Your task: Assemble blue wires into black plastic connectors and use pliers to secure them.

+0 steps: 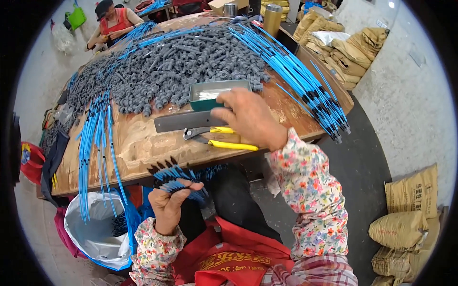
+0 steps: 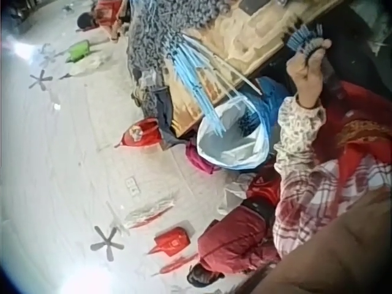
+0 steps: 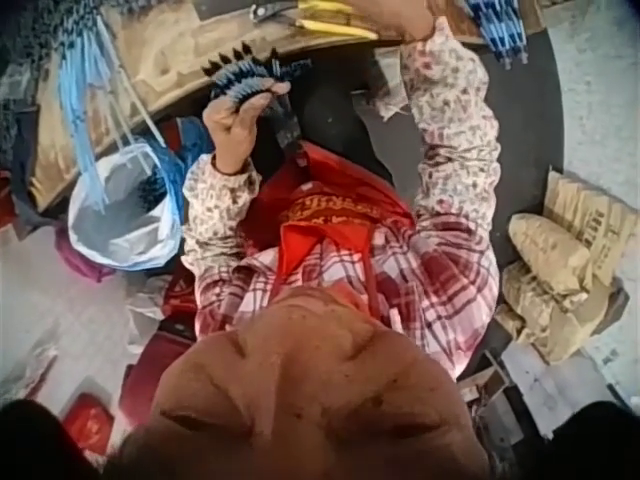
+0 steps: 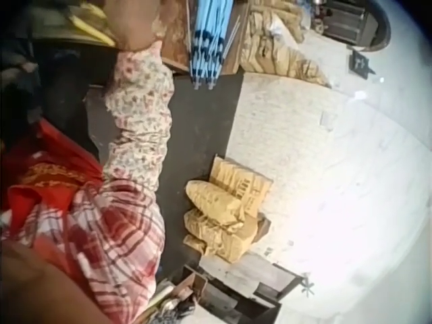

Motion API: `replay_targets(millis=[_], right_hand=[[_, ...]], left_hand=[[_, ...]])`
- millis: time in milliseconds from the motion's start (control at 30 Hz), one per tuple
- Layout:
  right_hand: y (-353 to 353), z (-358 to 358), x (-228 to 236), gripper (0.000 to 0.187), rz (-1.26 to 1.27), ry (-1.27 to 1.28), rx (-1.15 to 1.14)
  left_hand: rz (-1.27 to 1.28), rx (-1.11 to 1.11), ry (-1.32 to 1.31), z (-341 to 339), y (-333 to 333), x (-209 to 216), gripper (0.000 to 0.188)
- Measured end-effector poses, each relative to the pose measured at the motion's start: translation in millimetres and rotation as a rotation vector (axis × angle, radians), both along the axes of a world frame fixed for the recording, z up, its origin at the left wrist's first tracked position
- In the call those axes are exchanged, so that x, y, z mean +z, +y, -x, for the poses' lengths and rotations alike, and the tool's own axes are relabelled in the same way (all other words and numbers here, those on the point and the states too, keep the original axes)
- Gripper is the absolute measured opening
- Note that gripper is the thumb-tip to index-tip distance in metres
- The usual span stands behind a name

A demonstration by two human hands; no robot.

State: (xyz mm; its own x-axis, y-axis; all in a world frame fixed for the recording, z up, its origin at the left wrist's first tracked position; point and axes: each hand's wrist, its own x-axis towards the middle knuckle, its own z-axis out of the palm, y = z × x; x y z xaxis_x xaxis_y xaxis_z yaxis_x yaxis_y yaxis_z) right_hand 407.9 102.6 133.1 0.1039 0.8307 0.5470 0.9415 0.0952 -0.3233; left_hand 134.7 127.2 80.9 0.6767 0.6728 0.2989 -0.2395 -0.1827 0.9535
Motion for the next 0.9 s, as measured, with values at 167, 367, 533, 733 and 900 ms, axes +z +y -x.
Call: replay_targets(millis=[167, 367, 533, 733, 900], right_hand=[[48, -30, 4, 0.015, 0.107, -0.034, -0.112], [77, -36, -5, 0.015, 0.385, -0.124, -0.254], [86, -42, -8, 0.015, 0.406, -0.206, -0.236], [75, -50, -17, 0.012, 0.219, -0.235, -0.133], [67, -46, -18, 0.007, -0.078, -0.144, -0.099]], left_hand=[[0.098, -0.032, -0.094, -24, 18, -1, 0.013], [0.321, -0.124, -0.105, -26, 15, 1, 0.016], [0.318, -0.061, -0.105, -32, 26, 0, 0.016], [0.341, -0.063, -0.121, -39, 31, 3, 0.018], [0.410, -0.084, -0.063, -42, 30, 11, 0.019]])
